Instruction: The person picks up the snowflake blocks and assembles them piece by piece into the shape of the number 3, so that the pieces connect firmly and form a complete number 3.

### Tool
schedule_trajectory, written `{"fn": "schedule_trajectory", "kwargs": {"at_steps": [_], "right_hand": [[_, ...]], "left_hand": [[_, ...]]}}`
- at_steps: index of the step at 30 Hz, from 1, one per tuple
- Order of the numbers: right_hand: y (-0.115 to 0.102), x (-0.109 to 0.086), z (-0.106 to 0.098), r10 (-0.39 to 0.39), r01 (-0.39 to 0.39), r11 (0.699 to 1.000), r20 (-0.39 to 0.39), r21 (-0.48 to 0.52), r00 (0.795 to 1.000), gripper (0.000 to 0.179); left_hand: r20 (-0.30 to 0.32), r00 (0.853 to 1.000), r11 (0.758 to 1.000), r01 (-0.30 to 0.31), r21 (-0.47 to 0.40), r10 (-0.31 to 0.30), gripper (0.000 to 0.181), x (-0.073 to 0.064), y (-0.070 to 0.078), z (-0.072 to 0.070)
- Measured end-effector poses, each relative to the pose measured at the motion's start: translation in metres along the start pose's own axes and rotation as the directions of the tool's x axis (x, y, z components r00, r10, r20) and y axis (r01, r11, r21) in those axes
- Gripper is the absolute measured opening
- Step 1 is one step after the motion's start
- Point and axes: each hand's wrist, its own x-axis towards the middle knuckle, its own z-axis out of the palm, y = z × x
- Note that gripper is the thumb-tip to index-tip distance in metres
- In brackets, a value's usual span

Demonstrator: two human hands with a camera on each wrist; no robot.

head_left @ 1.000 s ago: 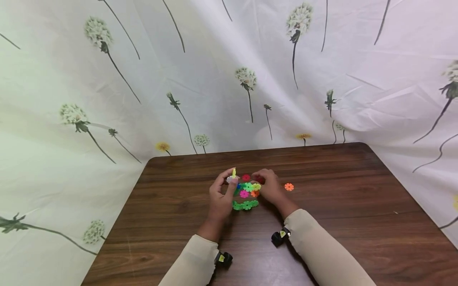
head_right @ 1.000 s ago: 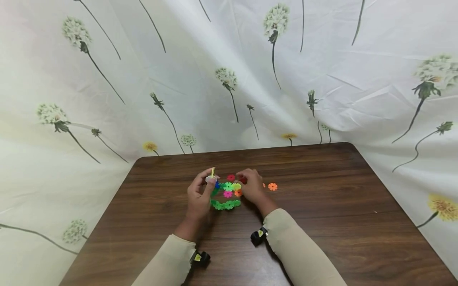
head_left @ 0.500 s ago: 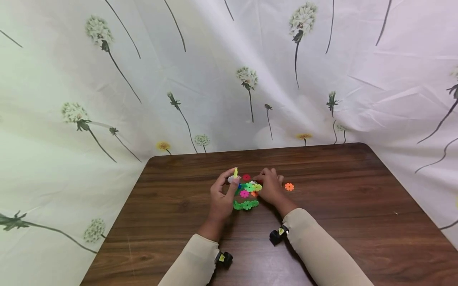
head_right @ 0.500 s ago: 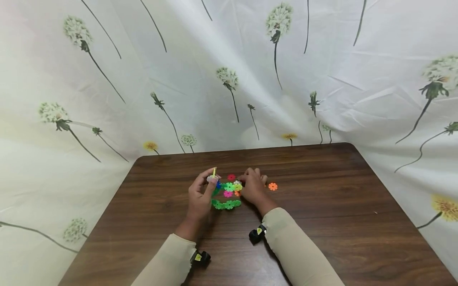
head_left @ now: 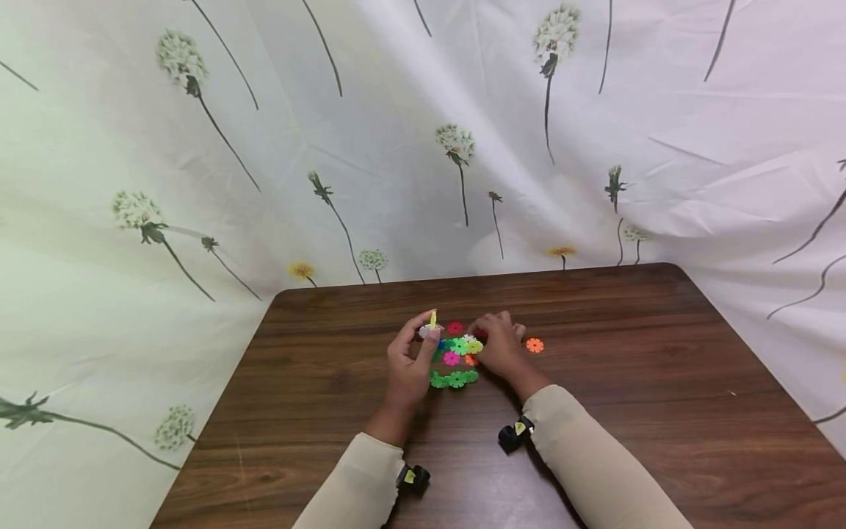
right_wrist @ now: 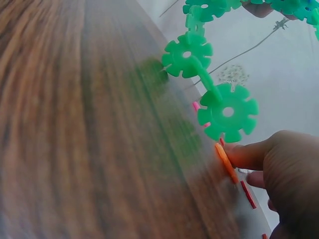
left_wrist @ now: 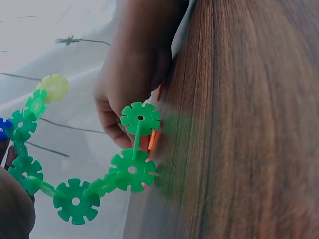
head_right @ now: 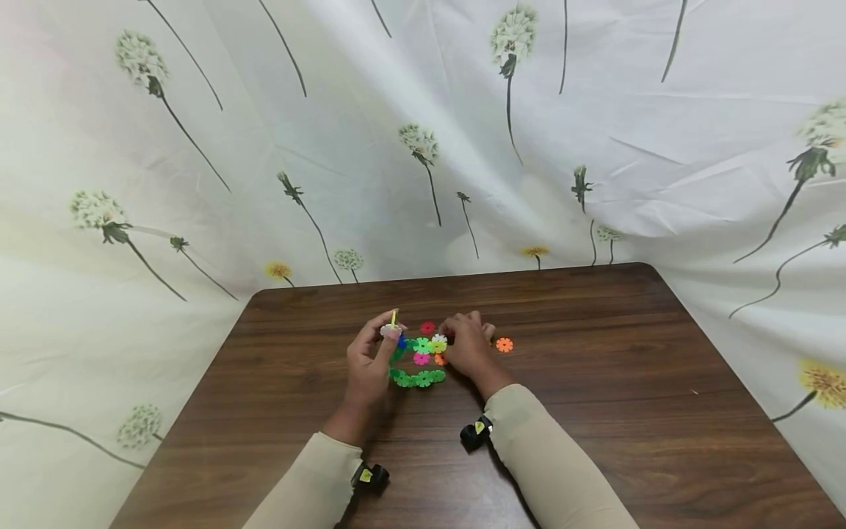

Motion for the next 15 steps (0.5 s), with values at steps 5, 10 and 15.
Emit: {"fn": "schedule_trajectory", "kwargs": {"at_steps": [5, 10, 15], "right_hand": [[-0.0004, -0.0022, -0.0009, -0.006, 0.006, 0.997, -0.003, 0.077, 1.0, 0.037], [-0.0001, -0.0052, -0.0024, 0.01, -0.004, 0.986, -0.032, 0.166, 0.999, 0.036], [-0.0025, -0.0066, -0.0062, -0.006, 0.026, 0.981, -0.102, 0.193, 0.995, 0.017]], "left_hand": [[0.007, 1.0, 1.0, -0.015, -0.013, 0.015, 0.032, -0.0005, -0.001, -0.0007], [0.016, 1.0, 1.0, -0.011, -0.012, 0.011, 0.031, -0.0017, 0.0, -0.0002], [0.018, 1.0, 1.0, -0.004, -0.003, 0.004, 0.031, -0.0017, 0.0002, 0.0012]]}}
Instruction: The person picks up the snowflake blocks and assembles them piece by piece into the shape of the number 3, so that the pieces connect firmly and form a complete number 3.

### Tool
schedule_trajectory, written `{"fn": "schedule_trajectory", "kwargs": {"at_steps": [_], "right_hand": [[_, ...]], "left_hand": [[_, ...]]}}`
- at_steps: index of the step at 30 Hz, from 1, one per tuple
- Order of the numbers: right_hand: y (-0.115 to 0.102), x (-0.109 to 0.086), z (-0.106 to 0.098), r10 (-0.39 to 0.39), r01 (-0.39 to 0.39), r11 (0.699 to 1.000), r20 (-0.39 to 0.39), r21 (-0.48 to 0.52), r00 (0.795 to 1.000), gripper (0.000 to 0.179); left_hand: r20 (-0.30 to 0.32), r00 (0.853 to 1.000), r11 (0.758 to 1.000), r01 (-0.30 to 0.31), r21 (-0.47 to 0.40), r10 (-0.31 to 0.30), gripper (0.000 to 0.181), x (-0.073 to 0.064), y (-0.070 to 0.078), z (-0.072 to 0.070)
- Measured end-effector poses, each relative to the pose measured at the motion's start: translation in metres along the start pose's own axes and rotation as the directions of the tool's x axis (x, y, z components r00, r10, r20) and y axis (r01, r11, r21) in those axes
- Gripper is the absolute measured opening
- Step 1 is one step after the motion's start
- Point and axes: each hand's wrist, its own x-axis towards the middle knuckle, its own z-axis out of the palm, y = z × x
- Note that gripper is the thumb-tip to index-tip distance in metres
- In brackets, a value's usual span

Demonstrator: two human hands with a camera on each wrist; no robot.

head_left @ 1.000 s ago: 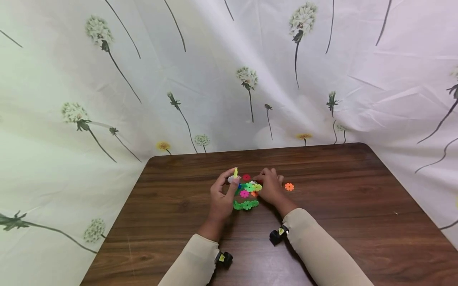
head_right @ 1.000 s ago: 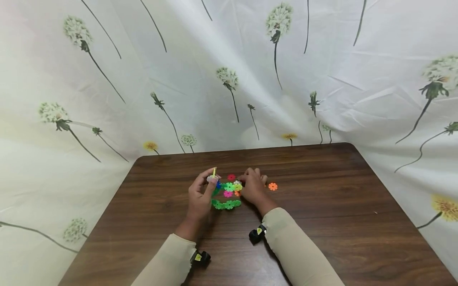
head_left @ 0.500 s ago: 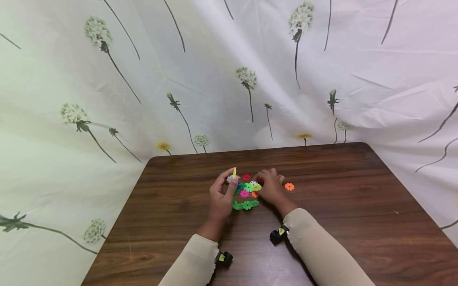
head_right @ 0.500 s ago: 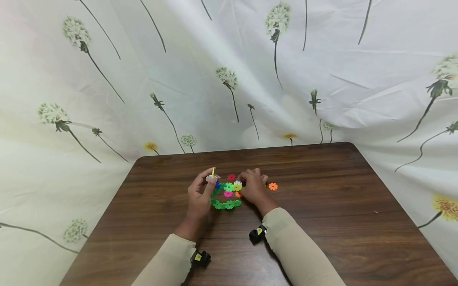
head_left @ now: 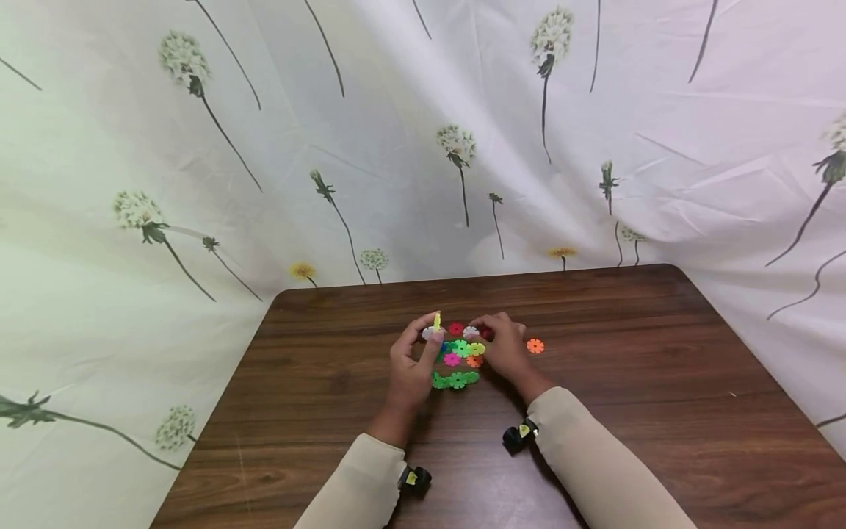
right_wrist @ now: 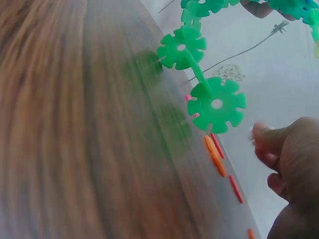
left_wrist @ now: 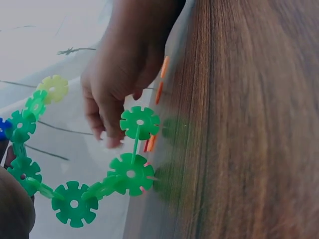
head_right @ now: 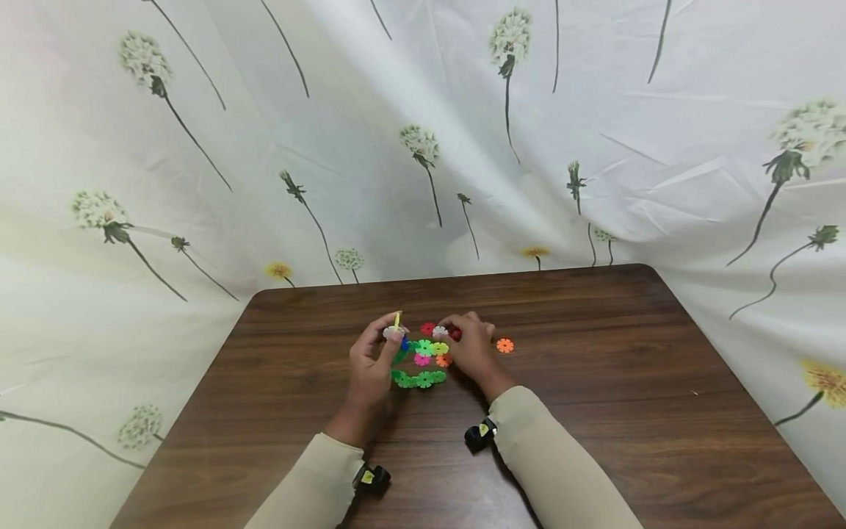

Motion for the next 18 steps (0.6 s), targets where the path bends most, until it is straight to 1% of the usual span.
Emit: {"fn": "schedule_trajectory", "kwargs": {"at_steps": [2, 7, 11, 15, 18], "right_hand": [[-0.004, 0.0, -0.003, -0.022, 0.022, 1.0, -0.03, 0.02, 0.999, 0.017], [-0.016, 0.001, -0.014, -0.068, 0.078, 0.992, -0.096, 0.104, 0.993, 0.014], [-0.027, 0.003, -0.023, -0.069, 0.088, 0.981, -0.118, 0.171, 0.991, 0.013], [-0.037, 0.003, -0.031, -0.037, 0.058, 0.969, -0.091, 0.24, 0.995, 0.011], [-0.047, 0.002, -0.039, -0.022, 0.031, 0.956, -0.035, 0.291, 0.999, 0.008]], "left_hand": [[0.001, 1.0, 1.0, -0.001, 0.002, 0.001, 0.031, 0.0, 0.0, 0.0], [0.011, 1.0, 1.0, -0.018, -0.003, 0.018, 0.031, 0.001, -0.001, 0.001], [0.02, 0.999, 1.0, -0.027, -0.01, 0.027, 0.031, 0.001, 0.0, 0.002], [0.022, 0.999, 0.999, -0.032, -0.02, 0.033, 0.031, 0.001, 0.001, 0.002], [0.024, 0.999, 0.999, -0.035, -0.024, 0.035, 0.03, 0.001, 0.002, 0.002]]}}
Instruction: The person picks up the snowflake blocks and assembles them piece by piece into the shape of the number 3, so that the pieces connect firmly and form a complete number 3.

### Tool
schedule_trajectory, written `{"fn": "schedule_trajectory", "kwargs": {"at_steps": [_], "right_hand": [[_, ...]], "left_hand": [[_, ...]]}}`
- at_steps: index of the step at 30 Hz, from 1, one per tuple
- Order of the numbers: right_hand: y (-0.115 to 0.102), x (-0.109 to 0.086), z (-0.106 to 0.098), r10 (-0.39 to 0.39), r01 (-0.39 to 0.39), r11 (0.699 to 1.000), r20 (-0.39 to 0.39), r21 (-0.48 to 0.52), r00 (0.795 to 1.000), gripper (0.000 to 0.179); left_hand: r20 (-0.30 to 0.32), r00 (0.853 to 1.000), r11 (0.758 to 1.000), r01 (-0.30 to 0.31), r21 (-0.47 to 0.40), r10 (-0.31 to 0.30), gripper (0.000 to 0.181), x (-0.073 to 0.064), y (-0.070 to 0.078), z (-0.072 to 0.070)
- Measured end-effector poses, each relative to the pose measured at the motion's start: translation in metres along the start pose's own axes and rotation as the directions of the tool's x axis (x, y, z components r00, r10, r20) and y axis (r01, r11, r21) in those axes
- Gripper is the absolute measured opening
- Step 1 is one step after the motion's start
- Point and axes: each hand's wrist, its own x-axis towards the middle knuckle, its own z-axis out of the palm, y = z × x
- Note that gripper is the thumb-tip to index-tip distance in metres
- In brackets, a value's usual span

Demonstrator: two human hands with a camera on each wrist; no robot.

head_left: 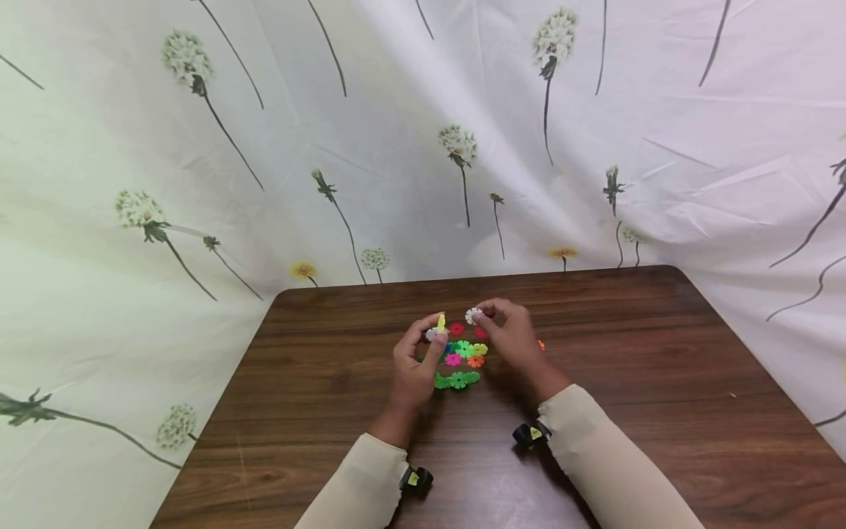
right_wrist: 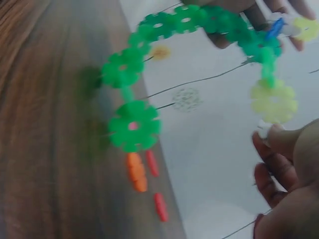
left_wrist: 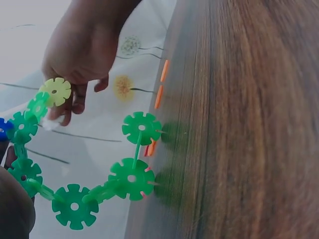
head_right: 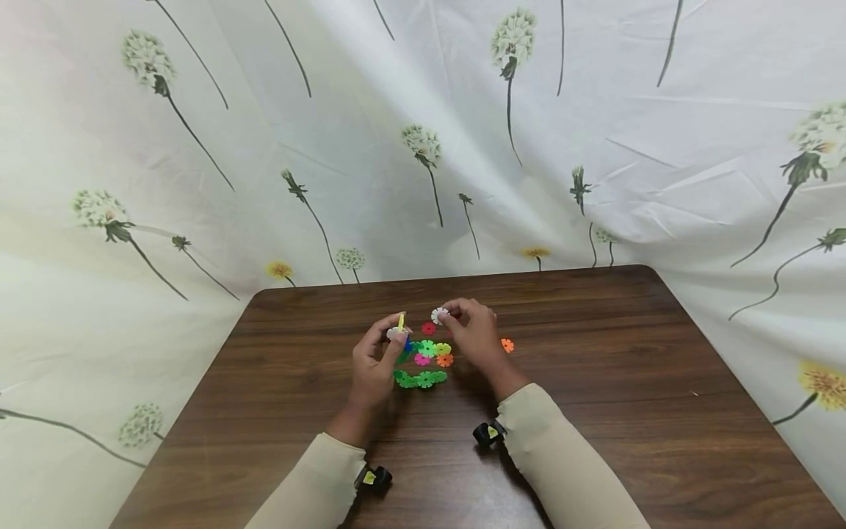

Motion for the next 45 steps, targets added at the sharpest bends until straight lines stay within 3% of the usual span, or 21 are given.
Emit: {"fn": "schedule_trajectory", "kwargs": {"at_steps": [5, 12, 25, 30, 45], "right_hand": [[-0.015, 0.001, -0.009, 0.028, -0.029, 0.999, 0.084, 0.02, 0.996, 0.009], [-0.037, 0.001, -0.017, 0.043, -0.053, 0.995, 0.107, 0.09, 0.993, 0.013], [-0.067, -0.008, -0.017, -0.099, 0.087, 0.983, 0.068, 0.162, 0.993, 0.012], [-0.077, -0.013, -0.016, -0.12, 0.108, 0.982, 0.069, 0.158, 0.99, 0.011], [-0.079, -0.017, -0.009, -0.179, 0.168, 0.978, 0.077, 0.124, 0.981, 0.011]], "left_hand": [[0.003, 1.0, 1.0, -0.016, -0.01, 0.016, 0.031, 0.0, 0.0, 0.001], [-0.001, 1.0, 0.999, -0.026, -0.021, 0.026, 0.031, 0.0, 0.001, 0.001], [0.006, 0.999, 0.999, -0.034, -0.026, 0.034, 0.031, 0.0, 0.002, 0.002], [0.008, 0.999, 0.999, -0.038, -0.025, 0.038, 0.03, 0.0, 0.001, 0.002], [0.006, 0.998, 0.998, -0.058, -0.019, 0.058, 0.029, 0.0, 0.0, 0.003]]}}
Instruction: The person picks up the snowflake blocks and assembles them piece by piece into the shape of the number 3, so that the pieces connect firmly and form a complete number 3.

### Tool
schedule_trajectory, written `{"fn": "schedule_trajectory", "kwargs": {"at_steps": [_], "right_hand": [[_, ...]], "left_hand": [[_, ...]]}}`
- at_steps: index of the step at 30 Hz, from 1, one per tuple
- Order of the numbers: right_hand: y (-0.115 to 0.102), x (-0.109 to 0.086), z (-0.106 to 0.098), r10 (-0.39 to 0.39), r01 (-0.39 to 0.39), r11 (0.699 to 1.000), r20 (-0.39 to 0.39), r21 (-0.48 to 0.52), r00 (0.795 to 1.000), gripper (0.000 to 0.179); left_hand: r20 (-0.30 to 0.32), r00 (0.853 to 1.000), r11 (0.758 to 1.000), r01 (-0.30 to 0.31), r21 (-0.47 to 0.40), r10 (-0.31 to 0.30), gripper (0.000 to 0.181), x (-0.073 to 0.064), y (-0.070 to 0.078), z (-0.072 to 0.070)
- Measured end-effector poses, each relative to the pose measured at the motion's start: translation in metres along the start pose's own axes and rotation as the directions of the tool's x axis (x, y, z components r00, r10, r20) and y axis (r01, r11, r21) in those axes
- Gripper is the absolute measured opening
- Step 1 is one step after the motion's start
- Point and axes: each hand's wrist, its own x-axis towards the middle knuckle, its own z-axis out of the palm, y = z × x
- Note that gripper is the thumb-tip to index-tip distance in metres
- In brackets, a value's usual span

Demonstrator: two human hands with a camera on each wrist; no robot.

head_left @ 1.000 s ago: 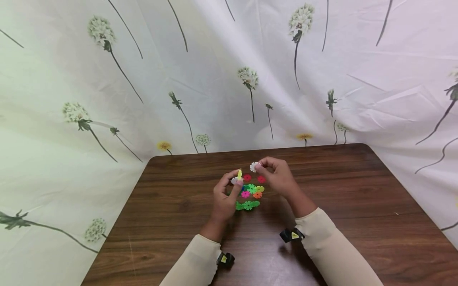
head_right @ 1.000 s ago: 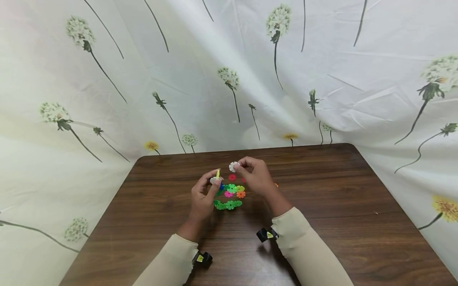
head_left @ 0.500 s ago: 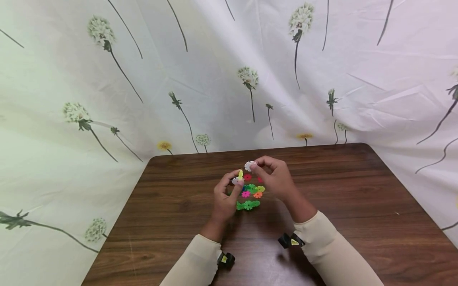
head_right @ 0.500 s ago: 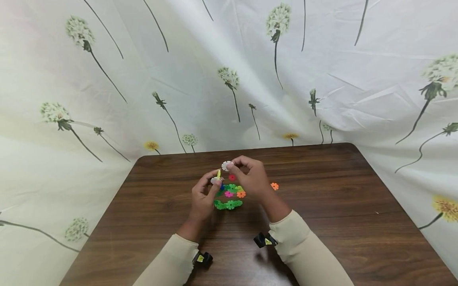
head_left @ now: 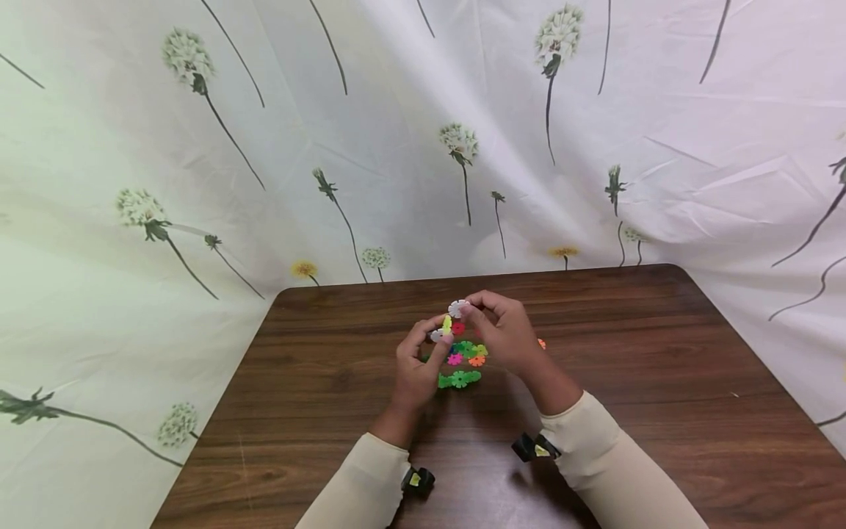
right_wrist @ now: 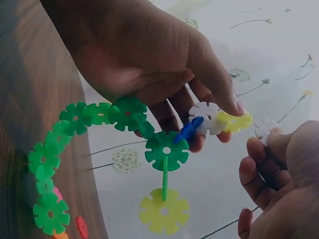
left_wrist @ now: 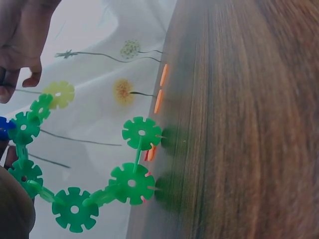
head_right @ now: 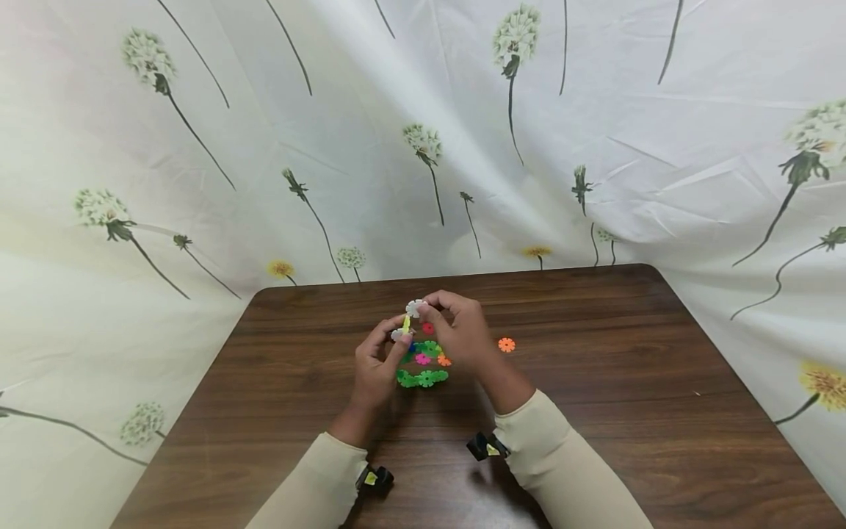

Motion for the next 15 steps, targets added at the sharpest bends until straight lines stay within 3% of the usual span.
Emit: {"fn": "schedule_trajectory", "kwargs": {"at_steps": [10, 15], "right_hand": [[-0.0019, -0.0013, 0.0057, -0.084, 0.086, 0.993, 0.023, -0.076, 0.996, 0.009], [-0.0007, -0.001, 0.008, -0.217, 0.217, 0.956, 0.02, -0.2, 0.976, 0.006]], "left_hand": [[-0.023, 1.0, 1.0, 0.0, 0.002, 0.0, 0.028, -0.0003, 0.0038, -0.0004], [-0.025, 1.0, 1.0, -0.009, -0.007, 0.009, 0.029, 0.0004, 0.0055, -0.0006]]}}
